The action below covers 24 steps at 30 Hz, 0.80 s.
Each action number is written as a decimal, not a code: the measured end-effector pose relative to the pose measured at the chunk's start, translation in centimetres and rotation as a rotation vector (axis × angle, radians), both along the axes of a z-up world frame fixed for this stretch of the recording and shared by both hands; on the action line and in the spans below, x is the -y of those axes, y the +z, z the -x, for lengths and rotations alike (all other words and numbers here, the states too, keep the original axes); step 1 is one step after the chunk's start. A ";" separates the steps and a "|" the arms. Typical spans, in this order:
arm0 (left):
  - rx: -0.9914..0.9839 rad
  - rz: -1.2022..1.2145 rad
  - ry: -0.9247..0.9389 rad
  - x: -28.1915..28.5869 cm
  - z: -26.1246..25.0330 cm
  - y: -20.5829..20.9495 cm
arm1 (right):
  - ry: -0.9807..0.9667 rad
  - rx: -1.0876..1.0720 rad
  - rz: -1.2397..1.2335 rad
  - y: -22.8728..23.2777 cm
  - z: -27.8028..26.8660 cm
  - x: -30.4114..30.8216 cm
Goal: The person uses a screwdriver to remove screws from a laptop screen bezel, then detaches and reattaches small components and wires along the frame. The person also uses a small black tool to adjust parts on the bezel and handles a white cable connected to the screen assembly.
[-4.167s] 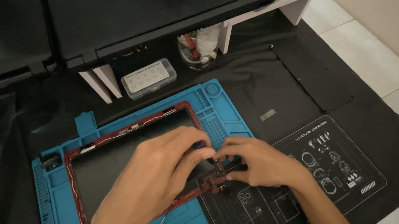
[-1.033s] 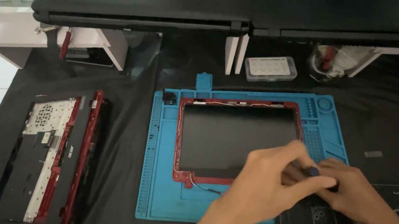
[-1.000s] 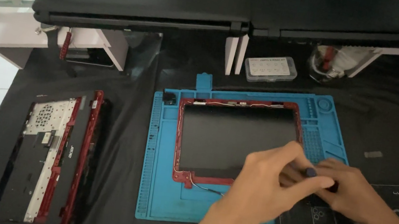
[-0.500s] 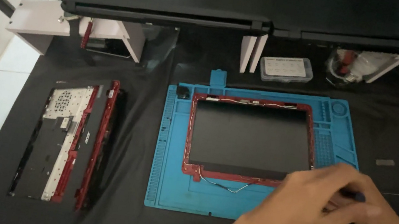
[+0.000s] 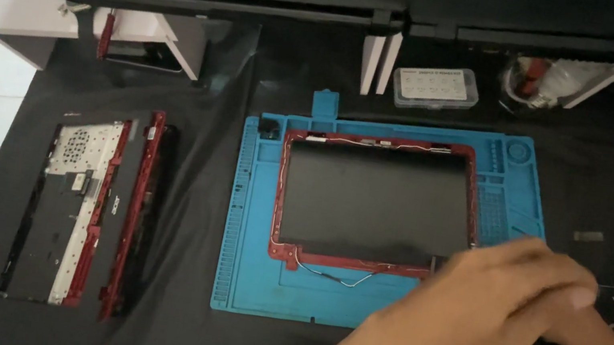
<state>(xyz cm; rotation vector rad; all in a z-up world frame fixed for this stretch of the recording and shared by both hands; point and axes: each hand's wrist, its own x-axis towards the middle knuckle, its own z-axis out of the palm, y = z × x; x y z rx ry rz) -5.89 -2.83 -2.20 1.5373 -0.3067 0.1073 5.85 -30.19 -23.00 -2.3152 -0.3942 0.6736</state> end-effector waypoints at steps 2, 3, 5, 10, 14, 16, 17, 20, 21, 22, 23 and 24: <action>0.100 0.008 -0.011 0.4 0.0 -1.3 | -0.119 -0.078 0.026 -1.0 -0.3 0.7; 0.098 0.007 -0.004 0.5 -0.1 -1.4 | -0.112 -0.080 0.026 -1.4 -1.5 2.6; 0.080 -0.020 -0.017 0.8 -0.3 -1.7 | -0.088 -0.067 0.029 -2.7 -2.3 5.2; 0.073 0.006 0.078 1.2 -0.2 -1.3 | -0.019 -0.029 0.035 -3.7 -5.8 9.8; 0.139 0.033 0.083 2.6 -0.2 -4.4 | 0.032 -0.003 0.035 -3.8 -7.8 11.8; 0.180 0.047 0.081 3.0 -0.2 -5.4 | 0.050 0.014 0.035 -3.5 -8.4 12.3; 0.224 0.064 0.072 3.2 -0.1 -5.9 | 0.059 0.023 0.035 -3.2 -8.7 12.6; 0.120 0.042 0.032 1.9 -0.2 -3.0 | 0.075 0.050 0.036 -2.7 -9.0 13.5; 0.121 0.042 0.032 2.6 -0.4 -4.2 | 0.078 0.061 0.036 -2.7 -8.9 13.9; 0.111 0.033 0.025 3.4 -0.5 -5.3 | 0.082 0.069 0.036 -2.7 -8.6 14.2; 0.102 0.025 0.018 4.1 -0.6 -6.5 | 0.086 0.077 0.036 -2.7 -8.4 14.5; 0.099 0.023 0.021 3.8 -0.6 -6.0 | 0.092 0.085 0.035 -2.6 -8.4 14.4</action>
